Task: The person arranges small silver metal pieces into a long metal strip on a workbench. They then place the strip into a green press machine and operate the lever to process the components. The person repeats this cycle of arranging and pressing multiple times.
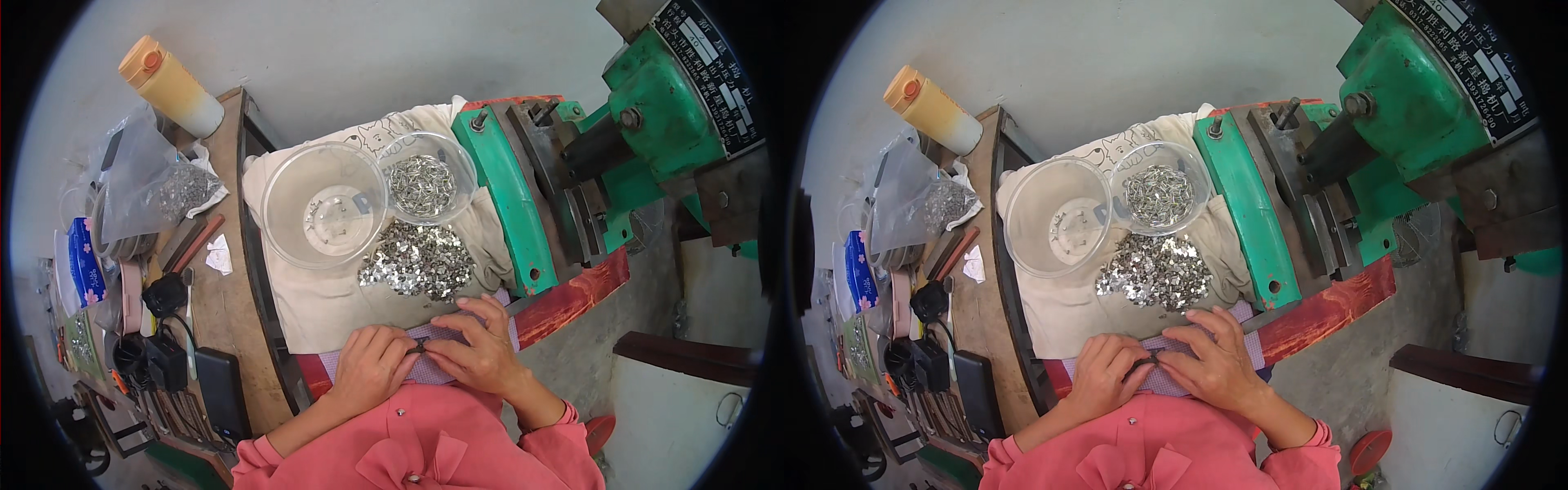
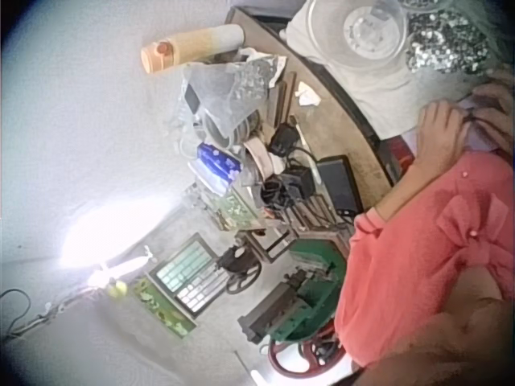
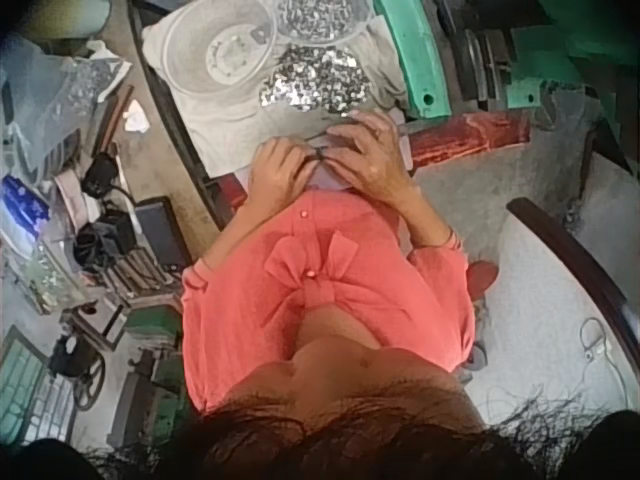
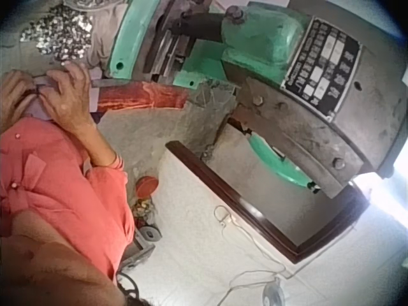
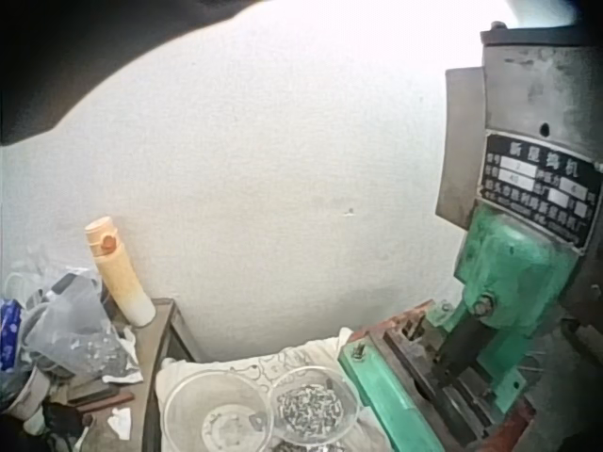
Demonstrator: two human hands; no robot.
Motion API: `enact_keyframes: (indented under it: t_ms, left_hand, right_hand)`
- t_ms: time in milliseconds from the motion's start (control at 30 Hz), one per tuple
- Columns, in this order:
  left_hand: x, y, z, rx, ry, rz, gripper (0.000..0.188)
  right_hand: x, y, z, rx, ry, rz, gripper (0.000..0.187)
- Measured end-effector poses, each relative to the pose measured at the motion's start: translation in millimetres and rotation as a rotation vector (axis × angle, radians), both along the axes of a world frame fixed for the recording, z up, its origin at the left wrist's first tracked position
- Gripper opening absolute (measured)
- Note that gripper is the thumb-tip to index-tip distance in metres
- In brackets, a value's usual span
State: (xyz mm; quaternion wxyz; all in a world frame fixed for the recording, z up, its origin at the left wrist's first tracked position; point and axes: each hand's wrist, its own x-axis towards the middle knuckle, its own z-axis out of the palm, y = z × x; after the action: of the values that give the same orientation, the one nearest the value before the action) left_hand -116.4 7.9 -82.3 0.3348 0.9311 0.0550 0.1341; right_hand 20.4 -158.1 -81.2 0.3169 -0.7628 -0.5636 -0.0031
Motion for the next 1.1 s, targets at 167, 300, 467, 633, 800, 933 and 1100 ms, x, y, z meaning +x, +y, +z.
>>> enact_keyframes:
  t_ms: [167,300,467,633,800,933,1100]
  left_hand:
    - [-0.2,0.0,-1.0,0.02,0.009,-0.013,0.019]
    - [0.5,-0.3,-0.2,0.014,0.014,-0.01,0.019]
    - [-0.6,0.5,-0.3,0.0,0.015,-0.015,0.022]
    - [-11.2,11.4,7.3,-0.011,0.017,0.013,0.031]
    - [-32.1,27.0,15.6,0.019,0.092,0.083,0.037]
    - [-52.0,29.5,16.4,0.043,0.127,0.137,0.039]
    - [-54.5,31.9,12.2,0.07,0.131,0.146,0.036]
  right_hand:
    - [-0.2,3.1,0.0,-0.029,-0.029,0.034,0.013]
    - [0.2,3.5,1.2,-0.051,-0.037,0.004,0.013]
    - [-0.1,4.2,-2.7,-0.085,-0.022,-0.009,0.014]
    - [7.3,2.8,11.1,-0.116,0.037,0.011,0.013]
    - [8.7,0.0,11.4,-0.111,0.038,-0.003,0.013]
    - [4.8,3.3,5.4,-0.113,0.034,0.048,0.012]
    - [7.1,6.5,7.0,-0.129,0.012,0.078,0.013]
